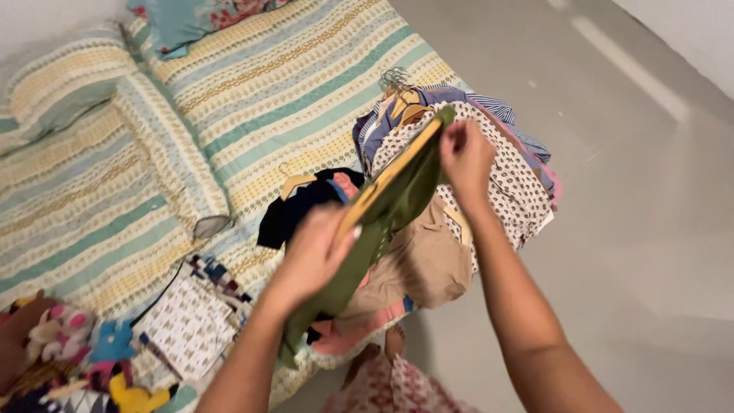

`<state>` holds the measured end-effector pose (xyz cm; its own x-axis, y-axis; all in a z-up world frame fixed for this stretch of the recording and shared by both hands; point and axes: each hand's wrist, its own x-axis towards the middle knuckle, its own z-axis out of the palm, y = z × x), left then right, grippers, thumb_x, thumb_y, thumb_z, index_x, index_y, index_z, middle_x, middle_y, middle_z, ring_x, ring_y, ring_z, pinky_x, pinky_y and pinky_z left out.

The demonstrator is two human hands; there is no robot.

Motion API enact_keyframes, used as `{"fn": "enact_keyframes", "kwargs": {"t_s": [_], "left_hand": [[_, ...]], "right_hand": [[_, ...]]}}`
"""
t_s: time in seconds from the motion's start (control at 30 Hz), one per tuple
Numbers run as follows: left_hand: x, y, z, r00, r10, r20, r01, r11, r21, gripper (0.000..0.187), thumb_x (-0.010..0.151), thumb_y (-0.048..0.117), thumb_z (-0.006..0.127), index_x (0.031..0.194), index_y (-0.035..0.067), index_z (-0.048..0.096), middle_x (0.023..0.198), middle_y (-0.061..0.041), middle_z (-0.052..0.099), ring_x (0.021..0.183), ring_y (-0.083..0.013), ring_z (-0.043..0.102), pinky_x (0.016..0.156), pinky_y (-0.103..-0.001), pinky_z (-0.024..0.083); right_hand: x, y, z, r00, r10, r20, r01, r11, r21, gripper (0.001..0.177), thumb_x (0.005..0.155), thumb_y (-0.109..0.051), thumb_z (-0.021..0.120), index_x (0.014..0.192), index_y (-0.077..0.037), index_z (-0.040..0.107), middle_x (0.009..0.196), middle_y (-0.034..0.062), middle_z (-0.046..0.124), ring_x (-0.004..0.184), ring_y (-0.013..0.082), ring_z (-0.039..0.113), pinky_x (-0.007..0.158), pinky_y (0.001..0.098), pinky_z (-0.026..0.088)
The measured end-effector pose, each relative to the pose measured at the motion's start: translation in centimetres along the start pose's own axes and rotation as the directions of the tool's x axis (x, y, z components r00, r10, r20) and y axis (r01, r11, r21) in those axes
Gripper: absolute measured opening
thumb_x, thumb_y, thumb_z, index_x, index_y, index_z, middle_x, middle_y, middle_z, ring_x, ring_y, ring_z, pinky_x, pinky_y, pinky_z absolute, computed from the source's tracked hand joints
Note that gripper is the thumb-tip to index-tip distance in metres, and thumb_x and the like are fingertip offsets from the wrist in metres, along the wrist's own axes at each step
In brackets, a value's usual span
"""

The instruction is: The person picks up clothes on hangers from a bed and places them one by one into a closet. The person handles shirts and dresses, moving them from the bed to the closet rod.

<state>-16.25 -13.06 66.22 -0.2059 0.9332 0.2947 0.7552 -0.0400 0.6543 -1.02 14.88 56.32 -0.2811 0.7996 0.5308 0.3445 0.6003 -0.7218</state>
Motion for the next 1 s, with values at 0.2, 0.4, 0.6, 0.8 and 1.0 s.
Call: {"fn": "enact_keyframes", "kwargs": {"t_s": [0.2, 0.4, 0.6, 0.8, 1.0], "left_hand": [[4.8, -2.8, -4.2, 0.979, -0.197, -0.054, 0.201, 0.975, 0.091, 0.027, 0.099, 0.028, 0.073, 0.103, 0.003, 0.066, 0.103, -0.021, 0.065, 0.098, -0.0416, 0.065, 0.089, -0.046, 0.052], [8.1, -0.8, -3.2, 0.924, 0.139, -0.356, -0.053, 0.969, 0.242, 0.020, 0.097, 0.014, 0.067, 0.111, 0.001, 0.062, 0.109, -0.022, 0.063, 0.097, -0.0457, 0.059, 0.084, -0.052, 0.048], [11.3, 2.8, -7.5, 0.911, 0.294, -0.289, -0.256, 0.953, 0.164, 0.020, 0.100, 0.014, 0.068, 0.110, -0.001, 0.058, 0.109, -0.018, 0.062, 0.102, -0.0437, 0.059, 0.083, -0.051, 0.047], [12.9, 7.6, -7.9, 0.889, 0.434, -0.145, -0.409, 0.895, 0.176, 0.025, 0.104, 0.021, 0.069, 0.112, 0.000, 0.058, 0.110, -0.019, 0.061, 0.103, -0.0413, 0.061, 0.086, -0.049, 0.049], [13.0, 5.5, -11.0, 0.915, 0.375, -0.147, -0.295, 0.873, 0.389, 0.049, 0.095, 0.039, 0.080, 0.124, 0.002, 0.065, 0.110, -0.020, 0.070, 0.105, -0.0406, 0.065, 0.088, -0.048, 0.050]], "right_hand": [[6.0, -4.8, -3.4, 0.944, 0.311, 0.107, -0.309, 0.950, -0.037, 0.014, 0.088, -0.008, 0.070, 0.094, 0.002, 0.079, 0.075, 0.0103, 0.075, 0.064, 0.0123, 0.072, 0.065, 0.0278, 0.057], [2.8, -10.5, -8.0, 0.991, -0.014, -0.132, 0.050, 0.960, 0.275, 0.011, 0.095, -0.008, 0.071, 0.100, 0.002, 0.070, 0.084, 0.0077, 0.074, 0.072, 0.0109, 0.069, 0.067, 0.0279, 0.057], [-0.1, -16.9, -14.3, 0.966, -0.252, 0.061, 0.258, 0.957, -0.133, 0.028, 0.087, -0.012, 0.085, 0.110, -0.008, 0.070, 0.107, 0.0100, 0.069, 0.094, 0.0251, 0.067, 0.083, 0.0368, 0.055], [5.7, -19.6, -13.6, 0.772, -0.635, 0.033, 0.620, 0.740, -0.259, 0.063, 0.088, -0.013, 0.090, 0.137, -0.012, 0.050, 0.127, 0.0109, 0.063, 0.117, 0.0349, 0.061, 0.110, 0.0580, 0.026], [8.7, -15.0, -15.6, 0.865, -0.491, -0.106, 0.446, 0.847, -0.289, 0.069, 0.101, -0.006, 0.079, 0.156, -0.004, 0.037, 0.142, 0.0168, 0.059, 0.129, 0.0396, 0.051, 0.117, 0.0527, 0.034]]}}
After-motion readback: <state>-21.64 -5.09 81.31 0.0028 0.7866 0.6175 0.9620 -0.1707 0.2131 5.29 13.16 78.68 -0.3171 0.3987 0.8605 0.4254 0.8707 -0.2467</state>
